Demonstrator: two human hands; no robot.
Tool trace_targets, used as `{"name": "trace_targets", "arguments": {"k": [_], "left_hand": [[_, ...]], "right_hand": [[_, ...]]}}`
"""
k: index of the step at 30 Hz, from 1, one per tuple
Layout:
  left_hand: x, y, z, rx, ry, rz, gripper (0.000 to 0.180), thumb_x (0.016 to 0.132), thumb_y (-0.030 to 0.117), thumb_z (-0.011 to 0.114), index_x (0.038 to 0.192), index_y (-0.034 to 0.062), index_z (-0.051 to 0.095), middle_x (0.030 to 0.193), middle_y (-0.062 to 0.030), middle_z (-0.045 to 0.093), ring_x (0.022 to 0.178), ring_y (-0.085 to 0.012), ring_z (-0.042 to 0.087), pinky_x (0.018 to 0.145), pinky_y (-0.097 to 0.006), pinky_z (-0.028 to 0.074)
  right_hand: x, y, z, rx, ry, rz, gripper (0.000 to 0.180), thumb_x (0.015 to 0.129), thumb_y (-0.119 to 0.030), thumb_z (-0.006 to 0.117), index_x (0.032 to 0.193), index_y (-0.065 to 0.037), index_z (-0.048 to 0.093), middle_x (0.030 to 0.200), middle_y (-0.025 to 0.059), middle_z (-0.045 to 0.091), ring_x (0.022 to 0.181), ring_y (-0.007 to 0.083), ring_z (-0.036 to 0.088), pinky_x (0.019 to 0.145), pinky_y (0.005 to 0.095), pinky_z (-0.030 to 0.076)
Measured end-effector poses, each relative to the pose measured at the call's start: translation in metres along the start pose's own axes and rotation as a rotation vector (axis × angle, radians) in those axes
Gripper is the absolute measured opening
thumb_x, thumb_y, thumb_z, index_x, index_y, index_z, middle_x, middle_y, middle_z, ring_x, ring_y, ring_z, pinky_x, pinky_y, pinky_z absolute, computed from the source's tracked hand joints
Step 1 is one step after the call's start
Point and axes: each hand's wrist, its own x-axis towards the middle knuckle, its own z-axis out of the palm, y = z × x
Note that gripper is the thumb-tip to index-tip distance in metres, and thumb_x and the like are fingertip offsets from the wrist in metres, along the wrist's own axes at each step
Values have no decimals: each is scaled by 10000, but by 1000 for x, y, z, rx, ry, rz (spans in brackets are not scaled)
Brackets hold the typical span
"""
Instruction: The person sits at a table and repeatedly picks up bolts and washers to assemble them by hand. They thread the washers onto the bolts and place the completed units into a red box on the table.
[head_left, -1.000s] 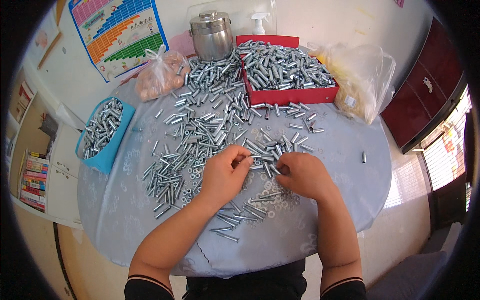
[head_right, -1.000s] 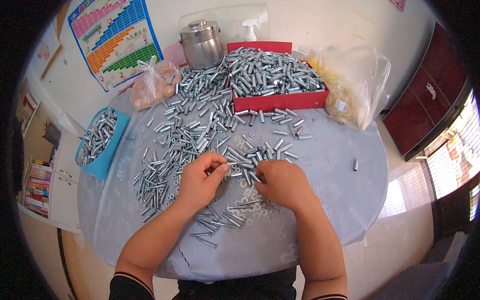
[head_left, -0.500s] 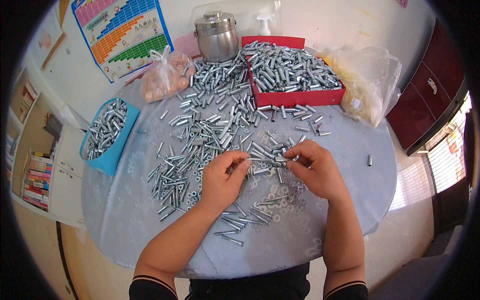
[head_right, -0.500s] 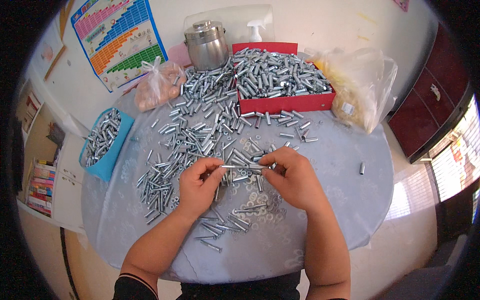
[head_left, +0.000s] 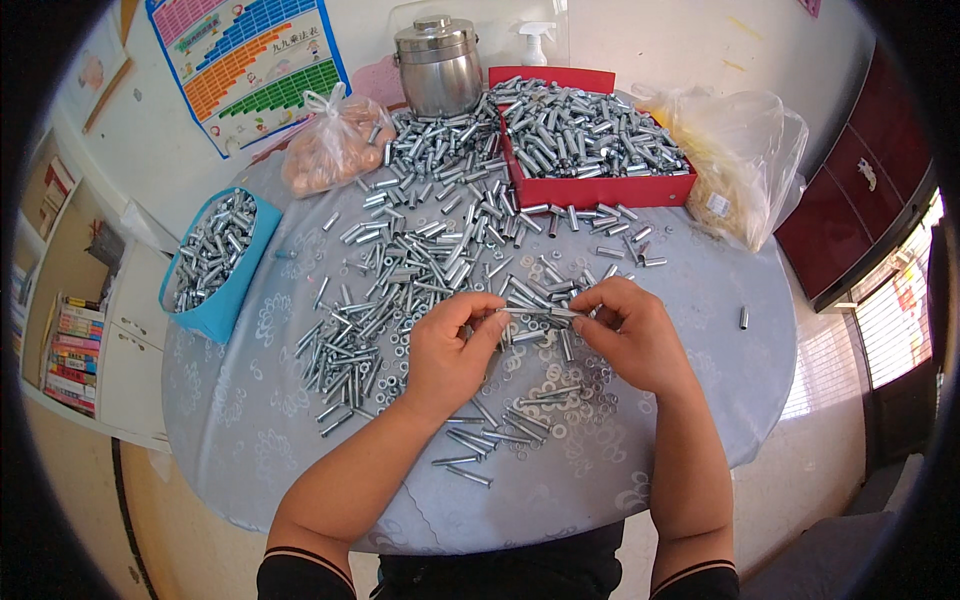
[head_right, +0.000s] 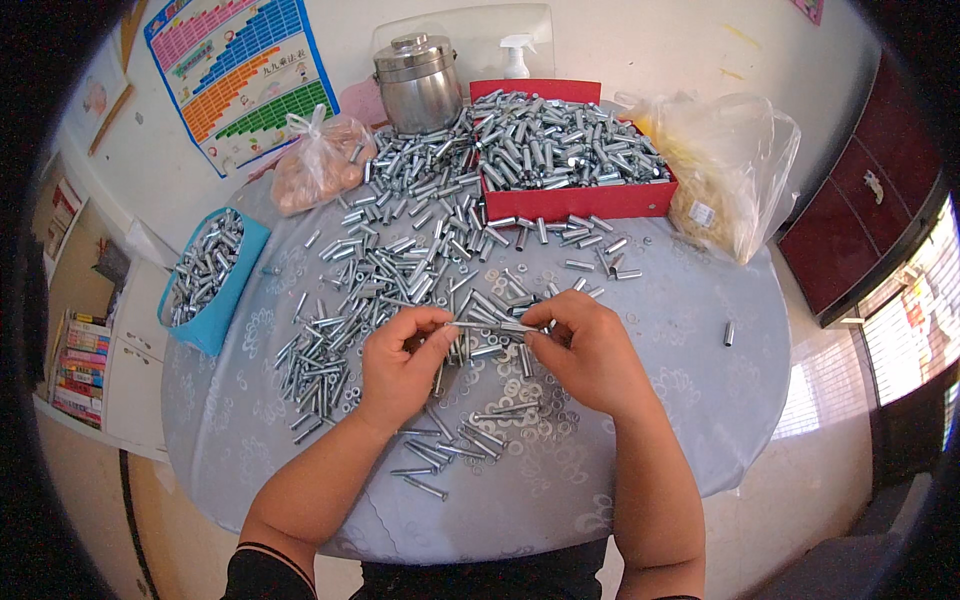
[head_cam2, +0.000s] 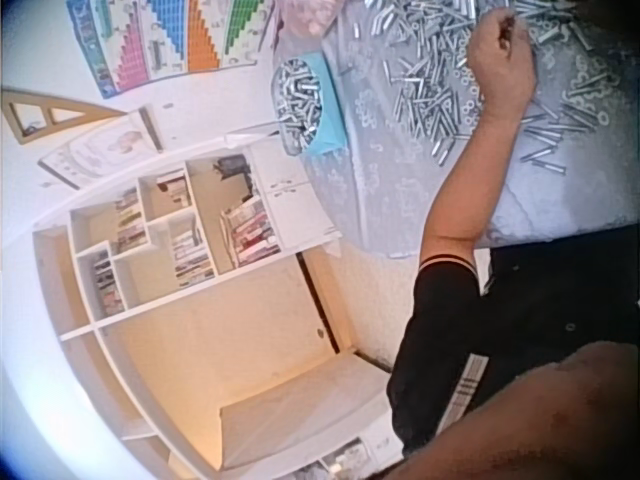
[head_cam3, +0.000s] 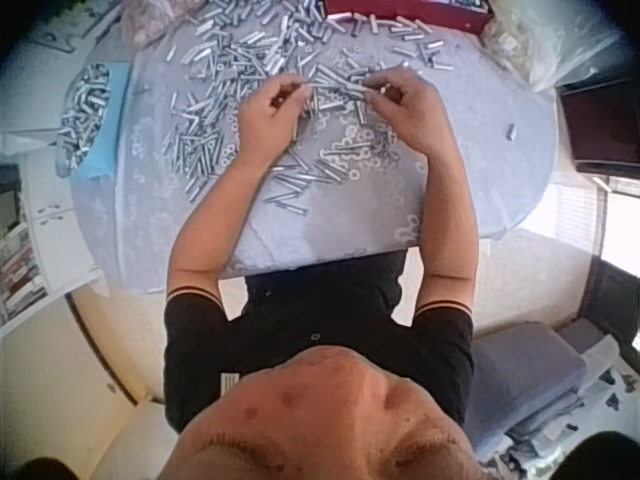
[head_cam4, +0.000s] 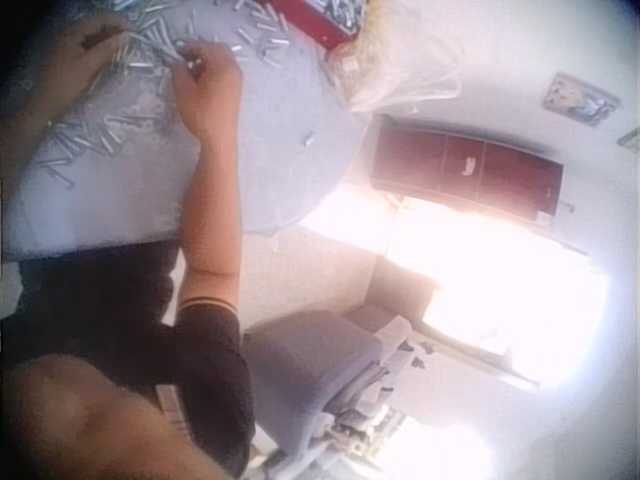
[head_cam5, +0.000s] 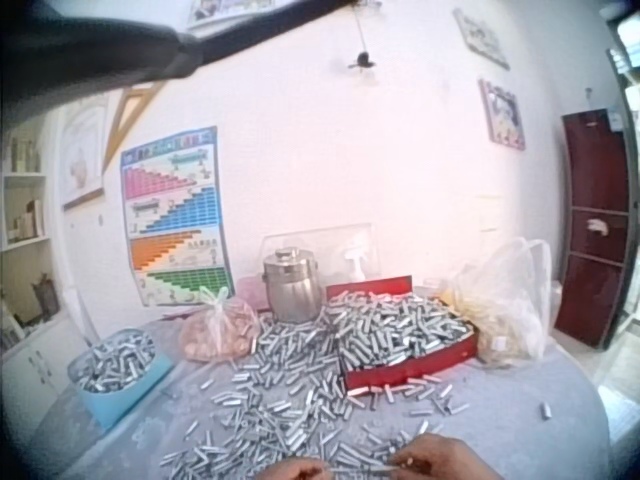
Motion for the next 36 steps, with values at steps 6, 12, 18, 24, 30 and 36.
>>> {"name": "trace_targets", "arguments": {"k": [6,12,18,24,30,36], "left_hand": [[0,4,0,-52,5,-13,135,887,45,712,1015,11,684,841,12,660,737,-34,570,645,-196,456],[-2,13,1,-119,-123,-118,209,888,44,712,1093,6,688,912,-24,701,786,-52,614,683,-212,495],[-3,17,2,-191,-146,-37,269,884,55,703,1150,17,688,879,-47,718,702,-57,616,626,-214,496],[0,29,-5,-205,-264,-92,288,892,55,710,1173,0,676,963,-47,713,823,-69,635,734,-217,504],[-2,26,-2,-177,-269,-142,246,909,76,699,1139,-12,691,961,-46,725,790,-65,622,714,-212,501],[0,14,-2,-156,-196,-187,222,918,86,684,1122,0,705,877,-23,717,740,-51,598,657,-207,479]], "right_hand": [[1,3,5,41,-26,13,184,813,-43,733,992,-12,704,843,65,617,673,130,565,622,283,474],[0,1,10,235,-38,54,150,846,-57,741,978,4,701,837,28,649,695,84,572,618,239,463],[1,-5,14,439,-108,171,105,886,-77,728,940,8,701,776,10,661,677,68,588,613,225,479],[-1,-8,11,530,-92,107,98,901,-76,713,945,10,701,757,9,658,663,67,593,599,227,492],[-1,-12,4,448,-115,159,101,901,-79,701,944,12,702,762,12,661,662,73,598,592,232,488],[-3,9,-23,-239,-126,-69,125,777,-94,717,890,-42,722,780,107,683,704,254,647,658,349,518]]}}
